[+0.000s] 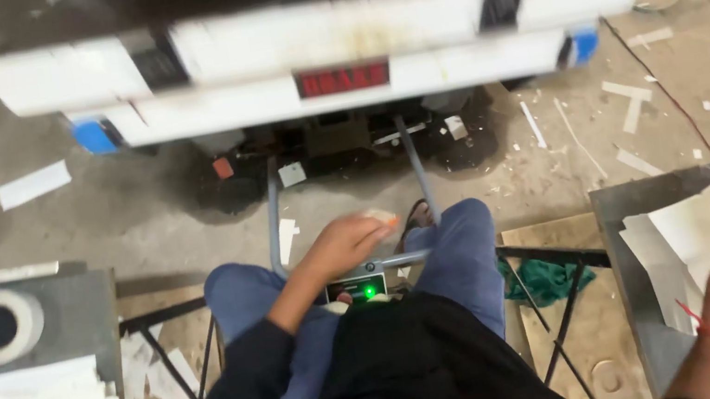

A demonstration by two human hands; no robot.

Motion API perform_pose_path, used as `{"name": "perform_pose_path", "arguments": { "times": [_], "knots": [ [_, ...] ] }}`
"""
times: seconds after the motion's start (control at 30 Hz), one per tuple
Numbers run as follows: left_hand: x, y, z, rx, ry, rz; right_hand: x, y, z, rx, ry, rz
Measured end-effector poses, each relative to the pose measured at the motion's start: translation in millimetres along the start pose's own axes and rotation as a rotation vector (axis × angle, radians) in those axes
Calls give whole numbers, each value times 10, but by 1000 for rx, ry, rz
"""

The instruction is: Operating a machine to fold and process paper envelopes in a manufacturing facility.

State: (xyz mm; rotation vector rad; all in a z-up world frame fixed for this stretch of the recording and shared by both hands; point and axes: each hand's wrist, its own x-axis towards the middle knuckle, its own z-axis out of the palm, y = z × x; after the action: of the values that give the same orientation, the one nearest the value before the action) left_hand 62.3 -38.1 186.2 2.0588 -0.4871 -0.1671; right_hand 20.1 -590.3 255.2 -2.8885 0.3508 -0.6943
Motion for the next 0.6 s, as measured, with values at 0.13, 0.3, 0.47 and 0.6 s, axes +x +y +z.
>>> {"name": "perform_pose_path", "arguments": {
  "times": [0.13,0.3,0.47,0.6],
  "knots": [
    [841,428,-236,83,89,264,386,-675,723,278,236,-301],
    [1327,-40,-137,193,257,145,436,-2356,1477,410,113,-566],
    [299,4,294,666,-2,-130,217,-3104,2102,296,-264,-650],
    [-842,-6,95,600,174,-50,316,-3346,2103,265,-367,-746]
  ]
}}
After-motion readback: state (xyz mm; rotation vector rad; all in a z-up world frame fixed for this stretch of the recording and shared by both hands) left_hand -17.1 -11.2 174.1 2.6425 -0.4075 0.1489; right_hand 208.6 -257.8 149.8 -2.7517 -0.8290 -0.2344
